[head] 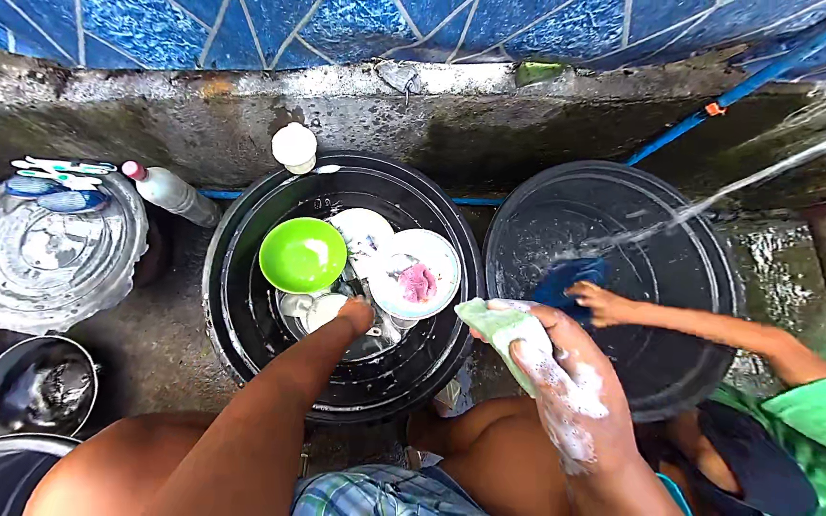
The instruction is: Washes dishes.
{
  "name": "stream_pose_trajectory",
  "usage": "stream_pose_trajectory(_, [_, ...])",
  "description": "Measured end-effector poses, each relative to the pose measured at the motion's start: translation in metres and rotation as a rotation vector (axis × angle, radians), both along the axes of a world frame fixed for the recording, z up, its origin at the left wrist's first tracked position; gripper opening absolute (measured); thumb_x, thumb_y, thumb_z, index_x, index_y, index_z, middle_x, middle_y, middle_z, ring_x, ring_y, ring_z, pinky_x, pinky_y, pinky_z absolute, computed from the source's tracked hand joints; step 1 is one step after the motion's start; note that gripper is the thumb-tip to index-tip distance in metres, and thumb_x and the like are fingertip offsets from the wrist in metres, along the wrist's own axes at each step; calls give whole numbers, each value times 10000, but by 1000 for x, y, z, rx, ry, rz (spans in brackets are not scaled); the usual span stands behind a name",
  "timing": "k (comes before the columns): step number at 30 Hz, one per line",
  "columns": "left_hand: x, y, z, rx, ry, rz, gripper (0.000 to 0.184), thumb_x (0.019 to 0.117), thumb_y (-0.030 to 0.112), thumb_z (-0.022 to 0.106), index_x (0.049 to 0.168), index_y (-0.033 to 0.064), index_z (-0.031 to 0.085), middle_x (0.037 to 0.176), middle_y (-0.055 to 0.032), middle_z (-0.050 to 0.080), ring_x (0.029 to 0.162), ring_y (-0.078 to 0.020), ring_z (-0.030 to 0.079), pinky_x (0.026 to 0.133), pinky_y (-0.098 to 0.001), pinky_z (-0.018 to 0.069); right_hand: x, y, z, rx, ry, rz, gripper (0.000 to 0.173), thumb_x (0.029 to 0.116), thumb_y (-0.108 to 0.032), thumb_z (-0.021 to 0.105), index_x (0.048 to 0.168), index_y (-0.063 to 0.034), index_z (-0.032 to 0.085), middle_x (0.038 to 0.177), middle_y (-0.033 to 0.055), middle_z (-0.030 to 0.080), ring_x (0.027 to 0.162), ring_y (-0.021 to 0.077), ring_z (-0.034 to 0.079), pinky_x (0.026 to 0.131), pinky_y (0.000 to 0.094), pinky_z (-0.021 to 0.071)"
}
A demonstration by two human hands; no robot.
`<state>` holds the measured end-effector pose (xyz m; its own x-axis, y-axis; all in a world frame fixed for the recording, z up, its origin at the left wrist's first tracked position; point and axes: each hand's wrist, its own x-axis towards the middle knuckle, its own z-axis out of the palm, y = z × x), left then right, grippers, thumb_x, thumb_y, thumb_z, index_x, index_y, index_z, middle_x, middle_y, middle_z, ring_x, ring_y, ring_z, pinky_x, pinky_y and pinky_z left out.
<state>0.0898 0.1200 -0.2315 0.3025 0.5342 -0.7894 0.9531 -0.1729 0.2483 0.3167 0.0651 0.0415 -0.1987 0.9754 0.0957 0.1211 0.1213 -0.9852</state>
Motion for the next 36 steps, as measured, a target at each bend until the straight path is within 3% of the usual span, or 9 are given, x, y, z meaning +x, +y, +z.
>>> stream_pose_trajectory(3, [9,-12,11,-113,131,110,312,977,116,602,1221,-74,645,1349,-281,588,1273,-464,550,1027,-645,449,3,-3,-1,3,-2,-3,271,1020,-305,583,1228,-152,666,1141,-74,726,1026,50,698,907,238,594])
stream_pose_trajectory(8, [3,-10,0,-38,-18,884,601,1010,416,583,1356,-74,540,1364,-283,581,1282,-411,576,1056,-590,462,10,-3,-3,10,11,-2,275,1022,-292,578,1225,-127,662,1157,-48,719,1042,76,700,911,267,603])
stream_pose_trajectory(10, [3,-3,-13,11,-76,1064,669,989,469,612,1371,-75,534,1376,-287,570,1294,-402,568,1079,-565,457,13,-2,-4,13,24,8,282,1029,-306,576,1238,-134,657,1164,-53,721,1043,69,700,910,258,602])
stream_pose_trajectory(17, [17,21,-21,-42,46,1025,606,963,295,652,1386,-106,486,1376,-277,574,1282,-378,583,1068,-535,475,17,8,-6,31,22,26,284,1035,-320,569,1259,-173,665,1208,-71,716,1069,58,694,923,245,595])
stream_pose_trajectory(19, [7,28,-24,-51,8,1039,679,955,311,671,1434,-104,427,1397,-277,557,1301,-371,570,1090,-521,456,18,10,-8,37,6,30,282,1036,-292,557,1264,-162,661,1213,-70,714,1077,50,688,929,235,588])
stream_pose_trajectory(23, [-8,15,-45,-125,-156,1063,587,992,350,637,1346,-104,526,1308,-286,605,1207,-367,621,1045,-521,484,17,12,-8,20,13,-4,281,1026,-296,574,1234,-123,650,1169,-56,718,1036,58,698,899,241,600])
stream_pose_trajectory(27, [-10,7,-46,-139,-259,1143,602,1031,368,593,1397,-94,472,1302,-291,592,1164,-369,627,1014,-504,496,7,8,-7,-2,37,-2,283,1023,-260,565,1223,-79,652,1158,-32,722,1029,68,701,901,253,604])
stream_pose_trajectory(30, [2,14,-32,-91,-142,1117,628,1014,377,609,1385,-114,483,1377,-302,557,1281,-391,572,1077,-525,458,1,0,-7,-11,9,8,291,1014,-244,566,1214,-50,648,1151,-19,725,1024,60,701,895,240,600])
stream_pose_trajectory(36, [22,28,-18,64,20,1150,617,986,231,631,1453,-105,406,1408,-276,555,1283,-380,585,1069,-507,482,-10,-2,-12,49,-68,95,295,1034,-286,567,1259,-123,667,1220,-59,709,1105,-2,657,958,200,558])
